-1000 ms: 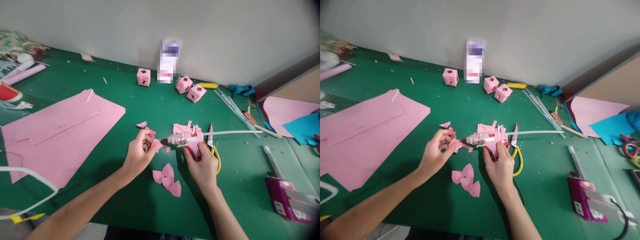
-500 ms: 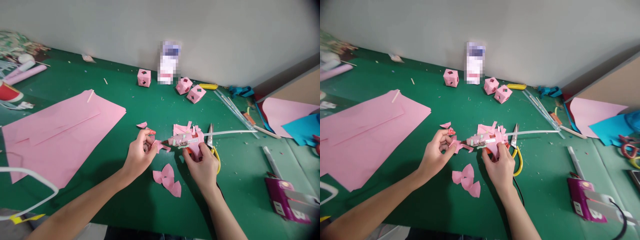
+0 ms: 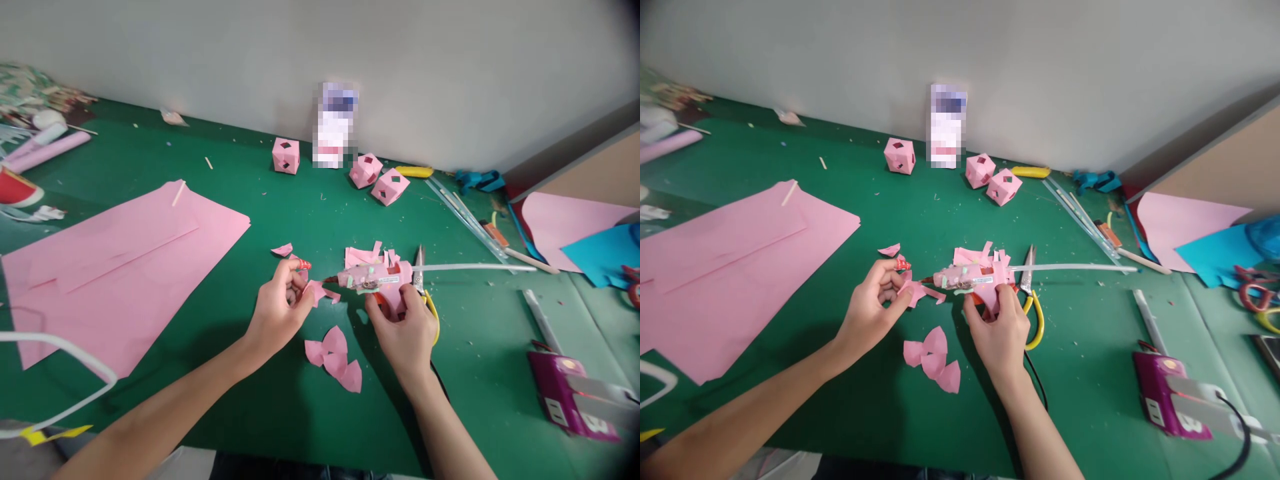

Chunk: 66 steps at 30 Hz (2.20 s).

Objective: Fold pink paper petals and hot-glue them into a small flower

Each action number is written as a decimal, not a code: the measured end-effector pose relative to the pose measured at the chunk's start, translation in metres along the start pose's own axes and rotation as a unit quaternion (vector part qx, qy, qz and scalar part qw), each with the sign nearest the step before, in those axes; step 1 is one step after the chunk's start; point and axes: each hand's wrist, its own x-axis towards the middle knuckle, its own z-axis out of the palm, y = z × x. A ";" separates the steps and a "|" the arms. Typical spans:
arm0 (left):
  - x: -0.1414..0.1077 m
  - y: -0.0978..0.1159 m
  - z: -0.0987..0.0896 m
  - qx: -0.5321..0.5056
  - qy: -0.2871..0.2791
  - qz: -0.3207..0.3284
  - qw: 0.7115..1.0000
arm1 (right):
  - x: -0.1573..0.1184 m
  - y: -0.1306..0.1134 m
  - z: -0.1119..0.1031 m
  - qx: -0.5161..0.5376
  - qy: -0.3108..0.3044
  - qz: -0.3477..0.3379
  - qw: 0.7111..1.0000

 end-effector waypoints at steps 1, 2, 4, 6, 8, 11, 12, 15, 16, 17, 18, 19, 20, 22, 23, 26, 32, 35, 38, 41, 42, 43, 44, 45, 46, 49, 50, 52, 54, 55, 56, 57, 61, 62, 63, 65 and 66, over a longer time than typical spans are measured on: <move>0.000 0.000 0.000 -0.002 -0.001 -0.002 1.000 | 0.000 0.000 0.000 0.002 -0.003 -0.001 1.000; -0.001 -0.001 0.001 -0.004 -0.003 -0.004 1.000 | 0.000 0.000 0.000 0.005 -0.007 -0.004 1.000; -0.001 -0.001 0.001 -0.009 -0.006 -0.010 1.000 | 0.001 0.001 0.000 0.007 -0.011 -0.006 1.000; -0.002 -0.002 0.001 -0.015 -0.010 -0.017 1.000 | 0.001 0.002 -0.001 0.004 -0.005 -0.003 1.000; -0.003 -0.001 0.000 -0.023 -0.014 -0.025 0.999 | 0.002 0.002 -0.001 0.003 0.000 0.001 1.000; -0.003 -0.001 0.000 -0.035 -0.017 -0.034 0.999 | 0.002 0.002 -0.002 0.000 0.004 -0.008 1.000; -0.003 -0.001 0.000 -0.038 -0.017 -0.036 0.998 | 0.002 0.002 -0.002 -0.005 0.005 -0.013 1.000; -0.002 -0.002 0.000 -0.044 -0.019 -0.037 0.998 | 0.002 0.002 -0.001 -0.018 0.006 -0.024 1.000; -0.002 -0.002 0.000 -0.043 -0.020 -0.037 0.998 | 0.002 0.002 0.000 -0.019 0.006 -0.023 1.000; -0.002 -0.002 0.000 -0.042 -0.021 -0.036 0.998 | 0.002 0.002 0.000 -0.018 0.007 -0.022 1.000; -0.002 -0.002 0.000 -0.041 -0.024 -0.036 0.998 | 0.002 0.001 0.000 -0.016 0.009 -0.022 1.000; -0.002 -0.002 -0.001 -0.040 -0.027 -0.036 0.998 | 0.002 0.001 0.000 -0.013 0.011 -0.022 1.000; -0.002 -0.002 -0.001 -0.040 -0.028 -0.036 0.998 | 0.002 0.001 0.000 -0.011 0.014 -0.025 1.000; -0.002 -0.001 -0.001 -0.043 -0.028 -0.037 0.998 | 0.002 0.001 0.000 -0.012 0.018 -0.033 0.999; -0.002 -0.002 -0.001 -0.046 -0.028 -0.038 0.998 | 0.002 0.002 0.000 -0.014 0.019 -0.036 0.999; -0.002 -0.002 -0.001 -0.051 -0.029 -0.036 0.998 | 0.001 0.002 0.000 -0.015 0.015 -0.040 0.999; -0.003 -0.002 0.000 -0.052 -0.036 -0.026 0.998 | 0.000 0.002 0.001 -0.006 0.015 -0.021 1.000; -0.003 0.000 0.000 -0.054 -0.032 -0.030 0.998 | 0.001 0.002 0.000 -0.012 0.024 -0.015 1.000; -0.003 0.000 -0.001 -0.056 -0.028 -0.037 0.997 | 0.001 0.002 0.000 -0.007 0.018 -0.020 1.000; -0.002 -0.001 -0.001 -0.055 -0.029 -0.033 0.998 | 0.000 0.002 0.001 0.007 0.005 -0.026 1.000; -0.002 -0.001 -0.001 -0.054 -0.030 -0.030 0.998 | 0.000 0.002 0.001 0.010 0.004 -0.027 1.000; -0.002 -0.001 -0.001 -0.052 -0.032 -0.028 0.998 | 0.000 0.002 0.001 0.011 0.004 -0.028 1.000; -0.002 -0.002 -0.001 -0.052 -0.032 -0.027 0.998 | 0.000 0.002 0.002 0.010 0.005 -0.028 1.000; -0.002 -0.002 -0.001 -0.052 -0.031 -0.026 0.998 | 0.000 0.002 0.002 0.008 0.006 -0.028 1.000; -0.002 -0.002 0.000 -0.052 -0.029 -0.024 0.998 | 0.000 0.002 0.002 0.006 0.005 -0.026 1.000; -0.002 -0.002 -0.001 -0.054 -0.021 -0.016 0.998 | 0.000 0.003 0.001 0.002 -0.002 -0.018 1.000; -0.002 -0.002 -0.001 -0.053 -0.019 -0.014 0.998 | 0.000 0.004 0.001 0.002 -0.004 -0.017 1.000; -0.002 -0.003 -0.002 -0.051 -0.016 -0.011 0.999 | 0.000 0.004 0.001 0.001 -0.007 -0.017 1.000; -0.002 -0.003 -0.003 -0.048 -0.011 -0.009 0.999 | -0.001 0.004 0.001 -0.003 -0.006 -0.017 1.000; -0.001 -0.003 -0.003 -0.046 -0.009 -0.009 0.999 | 0.000 0.004 0.001 -0.007 -0.004 -0.017 1.000; -0.001 -0.003 -0.004 -0.045 -0.007 -0.009 0.999 | 0.000 0.005 0.002 -0.012 -0.003 -0.014 1.000; -0.001 -0.003 -0.004 -0.045 -0.006 -0.009 0.999 | 0.001 0.006 0.002 -0.018 -0.004 -0.011 1.000; -0.001 -0.002 -0.004 -0.064 -0.005 -0.013 0.998 | 0.010 0.019 0.002 -0.037 -0.020 0.017 0.999; -0.002 -0.001 -0.004 -0.075 -0.009 -0.015 0.997 | 0.014 0.024 0.002 -0.040 -0.019 0.027 0.999; -0.003 0.000 -0.004 -0.087 -0.014 -0.019 0.996 | 0.018 0.030 0.001 -0.045 -0.012 0.036 0.998; -0.004 0.003 -0.003 -0.117 -0.030 -0.031 0.992 | 0.025 0.041 0.000 -0.063 0.005 0.050 0.997; -0.005 0.005 -0.003 -0.131 -0.039 -0.040 0.990 | 0.028 0.045 0.000 -0.075 0.010 0.057 0.995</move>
